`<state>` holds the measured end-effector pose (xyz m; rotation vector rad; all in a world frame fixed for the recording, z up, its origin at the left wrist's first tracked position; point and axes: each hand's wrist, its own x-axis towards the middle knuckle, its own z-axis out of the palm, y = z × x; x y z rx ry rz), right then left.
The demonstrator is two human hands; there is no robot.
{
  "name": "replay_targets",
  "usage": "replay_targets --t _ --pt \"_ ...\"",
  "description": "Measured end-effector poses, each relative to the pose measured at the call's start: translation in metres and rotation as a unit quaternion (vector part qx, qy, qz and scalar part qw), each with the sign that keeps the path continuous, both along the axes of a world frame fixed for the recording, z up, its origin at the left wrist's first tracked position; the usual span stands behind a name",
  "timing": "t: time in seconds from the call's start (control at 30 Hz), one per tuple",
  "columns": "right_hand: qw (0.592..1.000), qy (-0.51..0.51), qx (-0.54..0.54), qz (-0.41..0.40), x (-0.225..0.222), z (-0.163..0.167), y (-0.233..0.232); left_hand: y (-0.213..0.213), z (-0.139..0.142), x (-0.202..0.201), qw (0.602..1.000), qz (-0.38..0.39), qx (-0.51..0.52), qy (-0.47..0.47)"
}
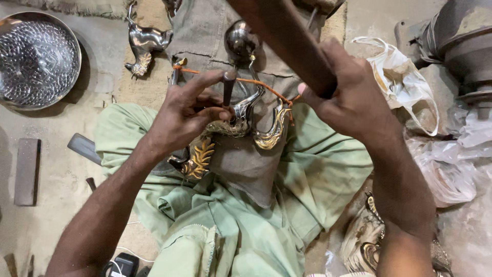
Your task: The person sits on the floor with an ornate brass figurine strapped to a sandbag cushion on their lap. They hold a punch against the figurine's raised patterns and strike it with a wooden mallet, repositioning the punch repeatedly to work different areas of the decoration.
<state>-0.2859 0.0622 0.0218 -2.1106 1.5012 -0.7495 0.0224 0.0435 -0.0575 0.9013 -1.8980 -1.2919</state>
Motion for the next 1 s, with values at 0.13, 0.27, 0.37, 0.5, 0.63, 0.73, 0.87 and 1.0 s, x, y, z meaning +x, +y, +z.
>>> replay_targets --t 0.13,0.27,0.37,0.5,0.63,0.73,0.87,1.0 --pt "0.987 0.134 -0.086 0.015 0.0005 -0.0006 0.001 -0.0003 0.0008 -0.0011 1.0 0.0 -0.016 0.022" --pt "0.988 0.143 -0.062 0.008 0.0013 -0.0016 0.0028 -0.0003 0.0011 -0.0007 1.0 0.012 0.022 -0.013" --pt "0.997 0.072 -0.032 -0.004 0.002 -0.0028 0.004 -0.0016 0.002 0.0002 1.0 0.002 0.013 -0.012" --pt "0.963 0.253 -0.095 0.003 0.0012 -0.0051 0.0047 -0.0016 0.0035 -0.0013 1.0 -0.003 0.008 0.02" --pt "0.995 0.092 -0.039 0.003 0.0003 -0.008 0.0045 -0.0015 0.0065 -0.0019 1.0 -0.005 0.025 -0.019" --pt "0.984 0.171 -0.05 0.0 0.0008 -0.0092 0.0048 -0.0021 0.0089 -0.0018 0.999 -0.004 0.035 -0.011" --pt "0.982 0.181 -0.057 -0.003 0.0016 -0.0091 0.006 -0.0021 0.0101 -0.0027 0.999 0.003 0.035 -0.02" --pt "0.998 0.054 -0.028 -0.005 0.0003 -0.0092 0.0063 -0.0023 0.0092 -0.0016 0.999 0.0 0.021 -0.032"
